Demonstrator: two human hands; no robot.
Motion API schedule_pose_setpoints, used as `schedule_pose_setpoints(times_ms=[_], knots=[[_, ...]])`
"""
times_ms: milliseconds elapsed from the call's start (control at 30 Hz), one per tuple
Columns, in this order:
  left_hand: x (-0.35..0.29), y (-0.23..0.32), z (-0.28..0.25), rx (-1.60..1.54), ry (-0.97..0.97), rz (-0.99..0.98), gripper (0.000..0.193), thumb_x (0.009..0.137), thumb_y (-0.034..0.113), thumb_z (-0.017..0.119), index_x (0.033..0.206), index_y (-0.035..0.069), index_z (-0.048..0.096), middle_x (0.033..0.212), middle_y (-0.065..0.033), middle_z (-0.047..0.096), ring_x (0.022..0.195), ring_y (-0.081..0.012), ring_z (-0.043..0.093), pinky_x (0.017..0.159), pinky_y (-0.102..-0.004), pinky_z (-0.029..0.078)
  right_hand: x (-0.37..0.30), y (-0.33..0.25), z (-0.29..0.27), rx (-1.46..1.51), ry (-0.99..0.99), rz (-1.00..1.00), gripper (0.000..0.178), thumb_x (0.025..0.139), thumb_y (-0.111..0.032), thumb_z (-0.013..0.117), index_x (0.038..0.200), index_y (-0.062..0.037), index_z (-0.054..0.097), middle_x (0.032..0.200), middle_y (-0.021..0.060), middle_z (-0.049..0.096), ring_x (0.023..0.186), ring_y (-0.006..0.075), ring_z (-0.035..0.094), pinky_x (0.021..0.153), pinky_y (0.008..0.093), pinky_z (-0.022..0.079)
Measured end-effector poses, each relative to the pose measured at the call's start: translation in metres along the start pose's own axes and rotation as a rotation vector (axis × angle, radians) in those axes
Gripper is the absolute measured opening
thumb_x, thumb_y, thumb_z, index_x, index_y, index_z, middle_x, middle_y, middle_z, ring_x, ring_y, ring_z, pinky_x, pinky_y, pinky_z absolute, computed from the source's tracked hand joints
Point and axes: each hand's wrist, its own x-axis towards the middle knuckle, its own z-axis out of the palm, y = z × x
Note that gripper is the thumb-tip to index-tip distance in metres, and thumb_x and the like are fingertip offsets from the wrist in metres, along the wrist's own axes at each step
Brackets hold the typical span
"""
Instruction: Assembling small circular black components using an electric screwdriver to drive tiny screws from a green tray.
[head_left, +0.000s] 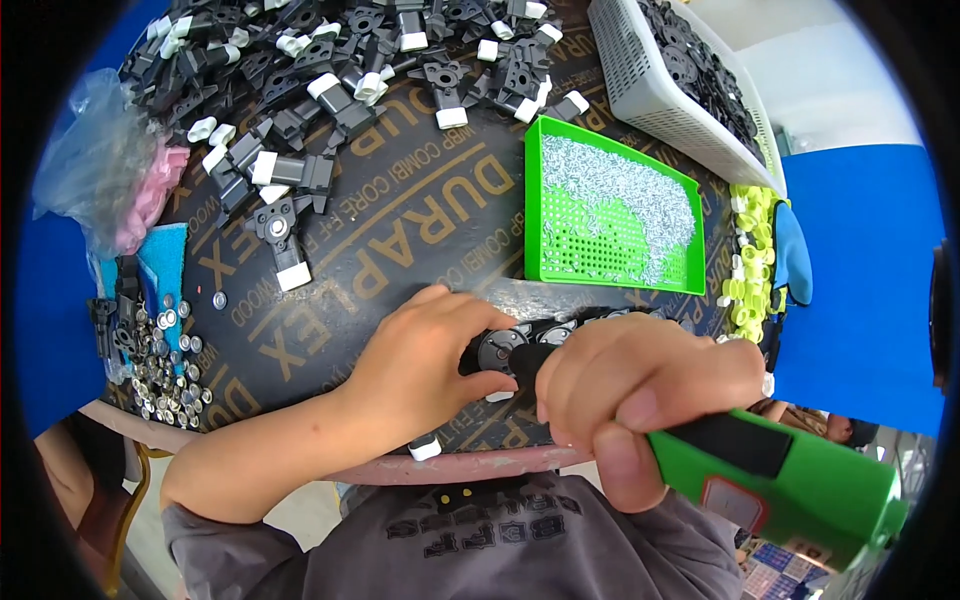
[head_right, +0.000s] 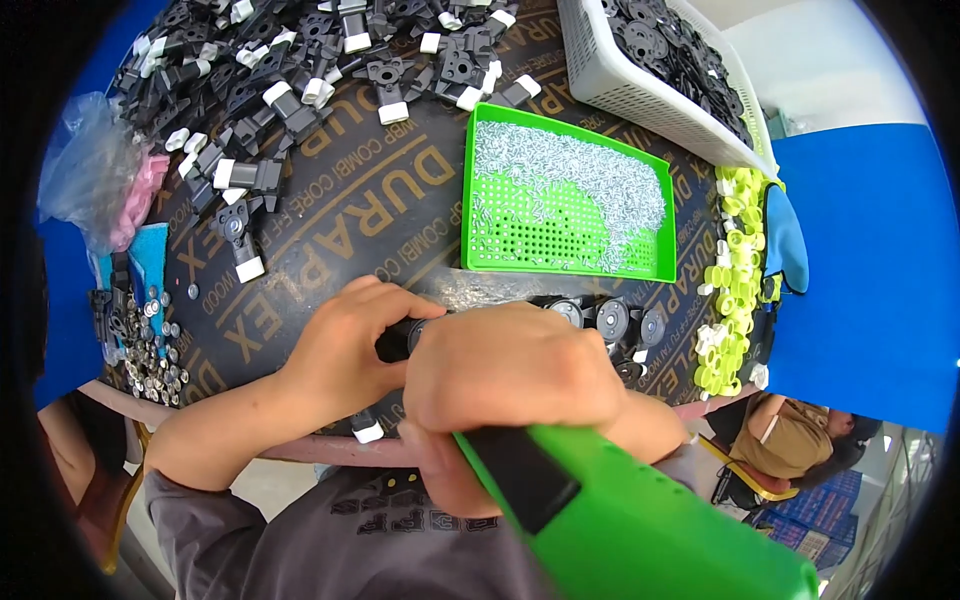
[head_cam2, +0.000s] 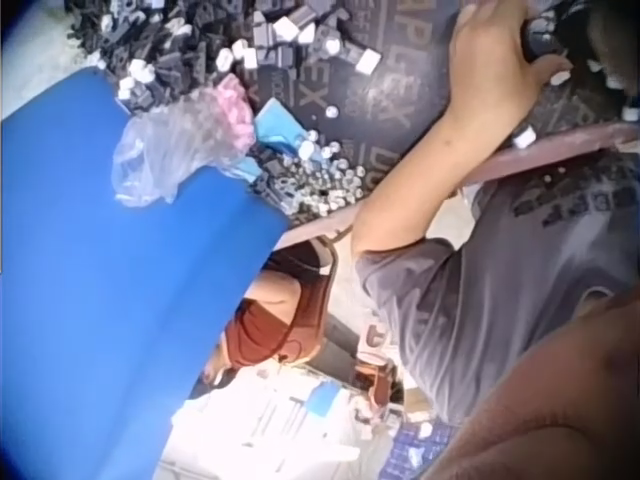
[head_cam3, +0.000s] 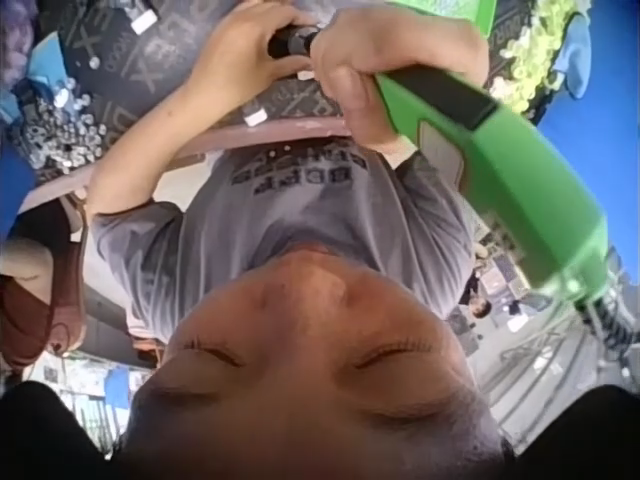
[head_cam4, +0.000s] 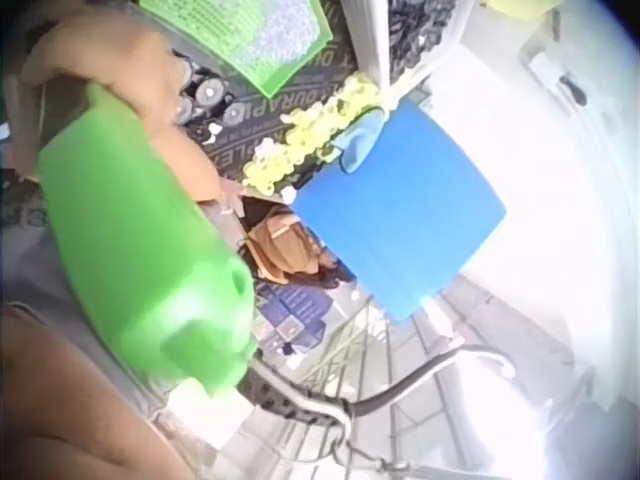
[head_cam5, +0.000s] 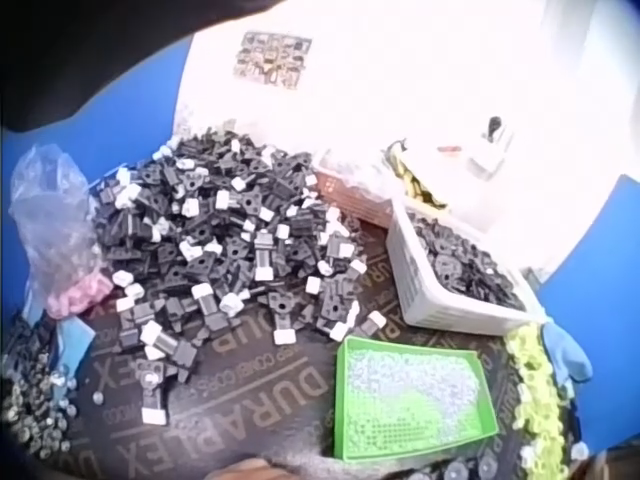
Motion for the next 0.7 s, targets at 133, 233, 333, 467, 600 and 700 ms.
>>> schedule_pose_setpoints(times_ms=[133, 233, 333, 467, 600, 700], knots=[[-0.001, 0.002, 0.0, 0.004, 0.001, -0.026, 0.046, 0.065, 0.014, 0.085, 0.105, 0.004, 0.064, 0.091, -0.0111, 0.065, 0.088, -0.0332, 0.058, 0.076, -0.0414, 0.048, -0.008, 0.004, 0.014, -0.008, 0.269, -0.01, 0.031, 0.086, 0.004, 0.062, 0.107, -0.0055, 0.041, 0.072, 0.0127, 0.057, 0.055, 0.0204, 0.055, 0.056, 0.0394, 0.052], [-0.002, -0.001, 0.002, 0.021, 0.011, 0.002, 0.046, 0.066, 0.015, 0.085, 0.105, 0.004, 0.064, 0.091, -0.0111, 0.065, 0.089, -0.0332, 0.058, 0.077, -0.0413, 0.048, -0.007, 0.004, 0.008, -0.003, 0.184, -0.033, 0.029, 0.089, -0.001, 0.062, 0.107, -0.0071, 0.04, 0.07, 0.0113, 0.058, 0.052, 0.0208, 0.056, 0.049, 0.0368, 0.051], [-0.002, 0.0, 0.004, 0.003, 0.089, 0.037, 0.042, 0.065, 0.013, 0.085, 0.102, 0.004, 0.068, 0.09, -0.0108, 0.067, 0.084, -0.0311, 0.061, 0.074, -0.0378, 0.049, -0.013, 0.0, 0.0, 0.154, 0.496, -0.164, 0.021, 0.095, -0.01, 0.057, 0.108, -0.0099, 0.041, 0.067, 0.0062, 0.054, 0.052, 0.0185, 0.055, 0.046, 0.0338, 0.049], [-0.003, 0.002, 0.001, 0.03, 0.038, -0.007, 0.046, 0.065, 0.018, 0.087, 0.103, 0.003, 0.066, 0.096, -0.0112, 0.067, 0.091, -0.0318, 0.061, 0.078, -0.0384, 0.049, -0.02, 0.017, -0.037, 0.031, 0.727, -0.083, 0.024, 0.096, -0.014, 0.059, 0.111, -0.0133, 0.04, 0.067, 0.0069, 0.051, 0.052, 0.0178, 0.051, 0.051, 0.0351, 0.048], [0.0, 0.003, 0.001, 0.011, -0.015, 0.015, 0.043, 0.072, 0.02, 0.083, 0.106, 0.003, 0.063, 0.096, -0.0105, 0.063, 0.092, -0.0318, 0.057, 0.077, -0.0404, 0.048, -0.02, 0.053, -0.047, -0.011, 0.777, -0.124, 0.022, 0.094, -0.001, 0.052, 0.111, -0.0034, 0.038, 0.064, 0.0086, 0.052, 0.048, 0.0161, 0.05, 0.047, 0.0319, 0.048], [0.001, 0.005, 0.0, 0.008, -0.041, -0.022, 0.043, 0.072, 0.021, 0.083, 0.106, 0.003, 0.063, 0.097, -0.01, 0.064, 0.092, -0.0311, 0.058, 0.076, -0.0403, 0.048, -0.02, 0.06, -0.045, -0.054, 0.776, -0.11, 0.021, 0.093, -0.003, 0.052, 0.111, -0.004, 0.04, 0.063, 0.0085, 0.051, 0.047, 0.0162, 0.05, 0.046, 0.0316, 0.046]])
